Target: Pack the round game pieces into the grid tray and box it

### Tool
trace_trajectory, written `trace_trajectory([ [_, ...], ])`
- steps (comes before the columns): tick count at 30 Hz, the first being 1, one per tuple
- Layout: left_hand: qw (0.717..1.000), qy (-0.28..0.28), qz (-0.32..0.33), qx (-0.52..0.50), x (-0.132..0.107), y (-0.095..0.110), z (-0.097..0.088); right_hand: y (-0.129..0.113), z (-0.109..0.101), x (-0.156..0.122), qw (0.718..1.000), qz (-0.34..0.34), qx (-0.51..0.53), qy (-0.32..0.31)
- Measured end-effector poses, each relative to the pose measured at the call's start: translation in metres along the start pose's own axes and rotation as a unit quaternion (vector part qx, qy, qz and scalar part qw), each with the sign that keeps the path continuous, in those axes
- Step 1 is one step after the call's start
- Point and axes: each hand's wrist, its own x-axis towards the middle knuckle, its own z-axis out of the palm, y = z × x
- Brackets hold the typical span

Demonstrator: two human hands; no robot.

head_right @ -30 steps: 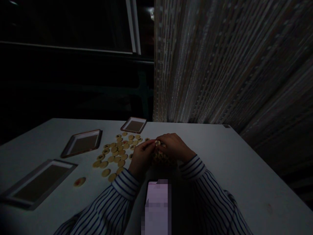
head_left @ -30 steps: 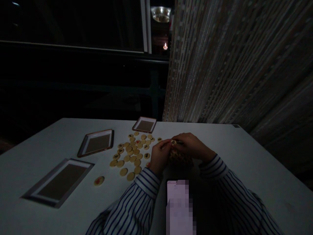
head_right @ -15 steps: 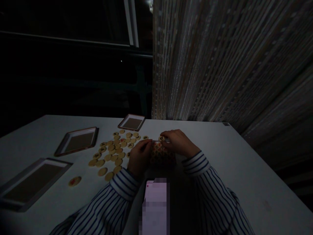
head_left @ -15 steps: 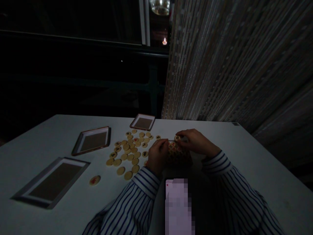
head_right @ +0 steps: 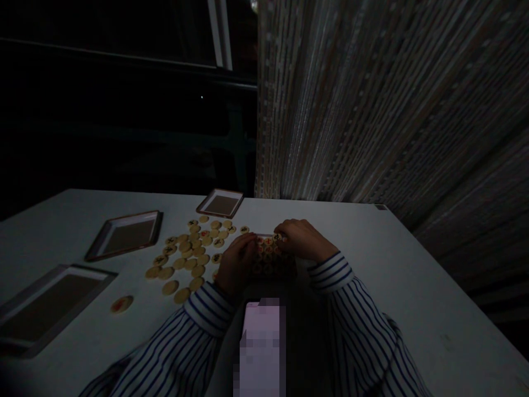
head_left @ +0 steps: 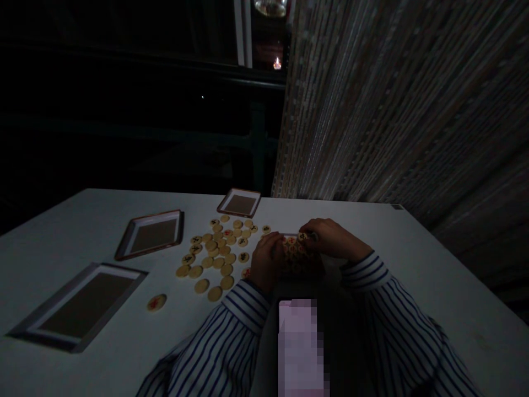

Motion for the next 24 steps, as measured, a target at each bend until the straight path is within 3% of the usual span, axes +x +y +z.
trace_trajectory([
  [24, 0.999, 0.002, 0.029, 0.020, -0.0017, -0.0036, 0.0028, 0.0020, 0.0060, 0.0002, 0.994, -0.009, -0.059, -0.096],
])
